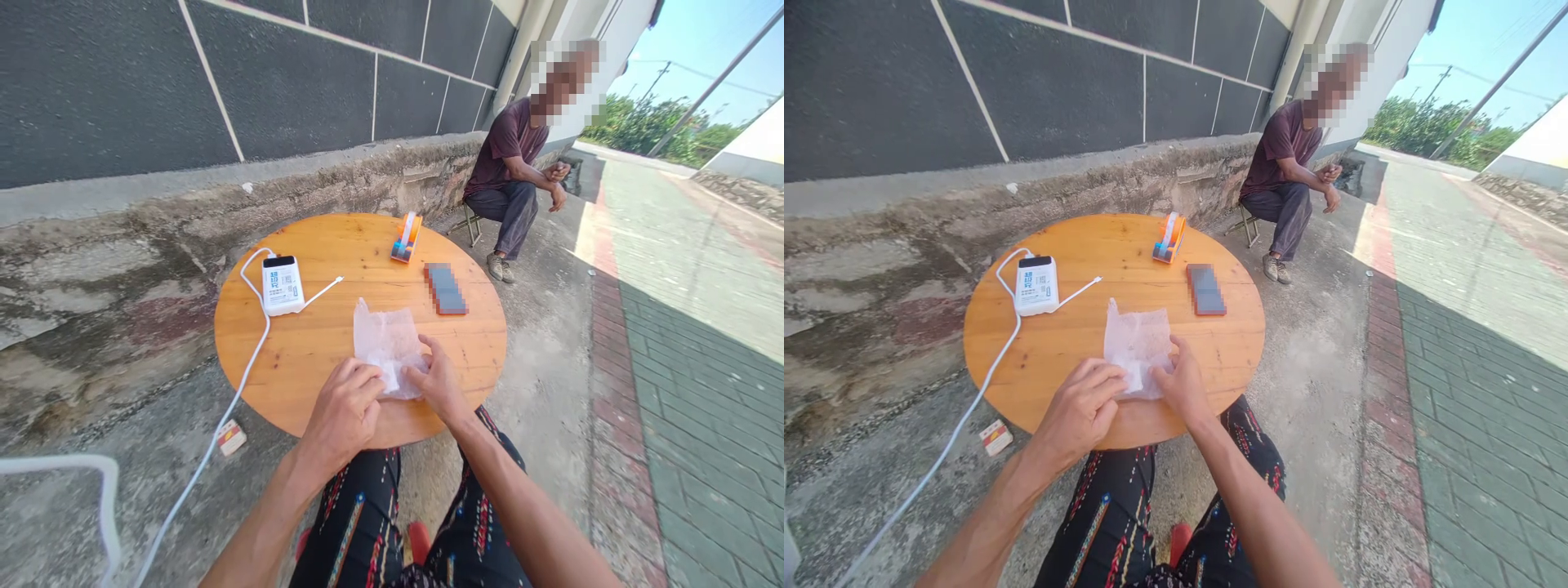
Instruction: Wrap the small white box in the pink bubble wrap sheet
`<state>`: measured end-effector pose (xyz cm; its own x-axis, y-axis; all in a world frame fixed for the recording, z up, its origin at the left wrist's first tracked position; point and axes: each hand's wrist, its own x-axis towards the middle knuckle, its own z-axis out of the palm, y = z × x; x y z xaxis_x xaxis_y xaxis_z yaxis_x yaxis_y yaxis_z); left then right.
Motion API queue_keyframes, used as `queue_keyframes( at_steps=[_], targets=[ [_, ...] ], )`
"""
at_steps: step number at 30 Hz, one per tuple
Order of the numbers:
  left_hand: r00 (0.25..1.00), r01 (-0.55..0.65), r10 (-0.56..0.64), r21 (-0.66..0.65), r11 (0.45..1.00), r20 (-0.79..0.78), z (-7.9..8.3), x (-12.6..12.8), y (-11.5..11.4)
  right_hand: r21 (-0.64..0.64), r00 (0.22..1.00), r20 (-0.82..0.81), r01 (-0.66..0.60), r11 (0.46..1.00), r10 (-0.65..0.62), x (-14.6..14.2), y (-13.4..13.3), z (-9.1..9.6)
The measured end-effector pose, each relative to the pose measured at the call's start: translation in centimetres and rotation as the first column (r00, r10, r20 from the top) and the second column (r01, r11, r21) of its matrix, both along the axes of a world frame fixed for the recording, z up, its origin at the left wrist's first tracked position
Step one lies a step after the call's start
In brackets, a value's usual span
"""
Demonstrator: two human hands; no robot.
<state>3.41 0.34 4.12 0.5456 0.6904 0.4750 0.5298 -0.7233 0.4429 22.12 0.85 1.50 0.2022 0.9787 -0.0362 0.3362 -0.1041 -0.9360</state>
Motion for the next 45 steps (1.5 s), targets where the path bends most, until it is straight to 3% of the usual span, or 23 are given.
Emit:
queue_keyframes(
  at_steps=[3,5,16,25,32,40,45],
  targets=[
    [1.000,0.018,-0.018,-0.008,1.000,-0.009,0.1,0.1,0.1,0.105,0.980,0.195,0.029,0.994,-0.050,-0.4,0.3,-0.2],
    [1.000,0.026,-0.026,-0.012,1.000,-0.015,0.2,0.1,0.1,0.122,0.972,0.228,0.031,0.992,-0.058,-0.6,0.5,-0.2],
    [0.991,0.023,-0.016,0.050,0.998,-0.130,0.1,0.1,0.0,0.129,0.992,-0.122,0.008,0.992,0.008,-1.9,0.4,0.0],
    [0.976,0.053,-0.043,0.046,0.998,-0.213,0.7,0.3,0.6,0.269,0.992,0.122,-0.009,0.963,-0.025,-2.8,-0.2,0.7],
    [0.985,0.073,-0.070,0.012,0.997,-0.160,0.8,0.2,0.5,0.193,0.911,0.412,-0.099,0.976,0.011,-3.5,-0.6,2.4],
    [0.989,0.082,-0.079,0.018,0.996,-0.124,0.0,-0.1,0.4,0.147,0.873,0.486,-0.132,0.980,0.045,-3.8,-0.5,3.1],
    [0.996,0.056,-0.055,0.016,0.998,-0.073,-0.3,-0.3,0.2,0.147,0.903,0.418,-0.172,0.974,0.096,-3.6,-1.0,3.3]
  ],
)
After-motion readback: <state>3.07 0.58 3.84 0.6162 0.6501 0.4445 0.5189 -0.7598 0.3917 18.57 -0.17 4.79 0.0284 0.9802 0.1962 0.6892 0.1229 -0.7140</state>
